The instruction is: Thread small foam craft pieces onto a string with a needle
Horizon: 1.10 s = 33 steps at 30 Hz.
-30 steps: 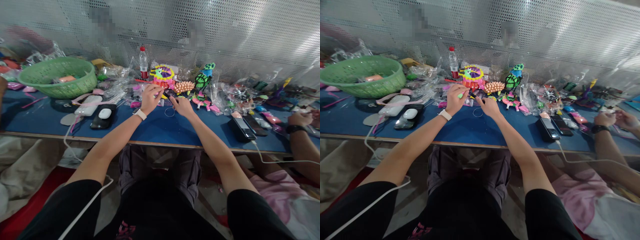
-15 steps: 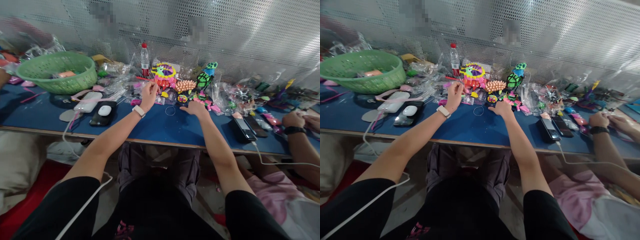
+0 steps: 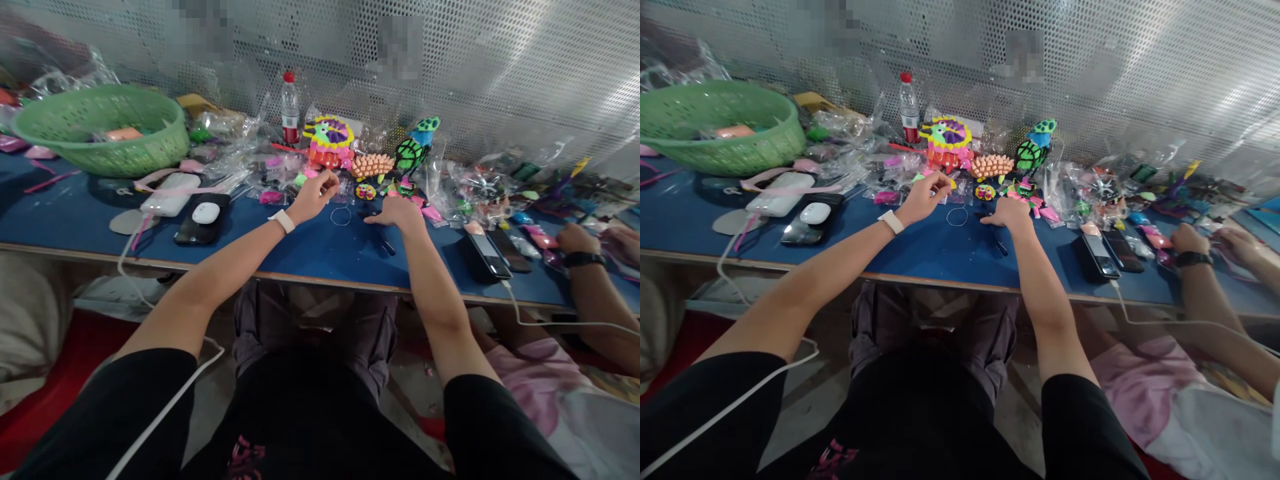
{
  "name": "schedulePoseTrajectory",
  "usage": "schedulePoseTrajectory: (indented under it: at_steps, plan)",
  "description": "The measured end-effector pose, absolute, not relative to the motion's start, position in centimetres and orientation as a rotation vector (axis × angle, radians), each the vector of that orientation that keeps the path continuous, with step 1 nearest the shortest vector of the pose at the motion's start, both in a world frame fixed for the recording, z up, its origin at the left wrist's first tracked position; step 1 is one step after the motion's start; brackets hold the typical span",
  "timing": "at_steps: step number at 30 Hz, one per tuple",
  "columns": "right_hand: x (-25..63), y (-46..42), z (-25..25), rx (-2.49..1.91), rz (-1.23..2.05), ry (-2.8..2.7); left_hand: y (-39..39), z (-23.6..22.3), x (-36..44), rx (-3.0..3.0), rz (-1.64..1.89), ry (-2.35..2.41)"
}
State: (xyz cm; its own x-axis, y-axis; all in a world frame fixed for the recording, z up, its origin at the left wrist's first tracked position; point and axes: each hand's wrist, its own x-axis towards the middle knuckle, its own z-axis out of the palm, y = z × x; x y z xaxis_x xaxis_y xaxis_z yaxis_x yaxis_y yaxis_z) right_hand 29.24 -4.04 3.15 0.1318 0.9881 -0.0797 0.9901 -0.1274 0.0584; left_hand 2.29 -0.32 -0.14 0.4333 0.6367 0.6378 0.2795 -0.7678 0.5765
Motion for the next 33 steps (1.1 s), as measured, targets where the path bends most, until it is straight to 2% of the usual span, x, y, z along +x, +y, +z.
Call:
schedulePoseTrajectory:
  at_steps: [8, 13, 21, 24, 28, 33]
  plan:
    - [31.5, -4.0, 4.1, 2.343, -0.056, 1.996, 0.0, -0.4, 2.7, 2.421, 1.208, 0.781]
    - [30.8, -3.2, 3.5, 2.257, -0.211, 2.387, 0.3, -0.7, 2.8, 2.481, 1.190, 0.803]
    - [28.6, -2.0, 1.2, 2.419, -0.158, 2.365, 0.7, -1.1, 2.6, 2.482, 1.197, 0.814]
    - [28.4, -1.8, 1.2, 2.354, -0.151, 2.551, 1.1, -1.2, 2.5, 2.474, 1.218, 0.822]
    - [28.1, -1.6, 1.8, 2.439, -0.355, 2.818, 1.8, -1.6, 2.2, 2.433, 1.265, 0.866]
    - [27.6, -1.6, 2.4, 2.657, -0.653, 2.856, 2.6, -2.3, 1.9, 2.405, 1.259, 0.944]
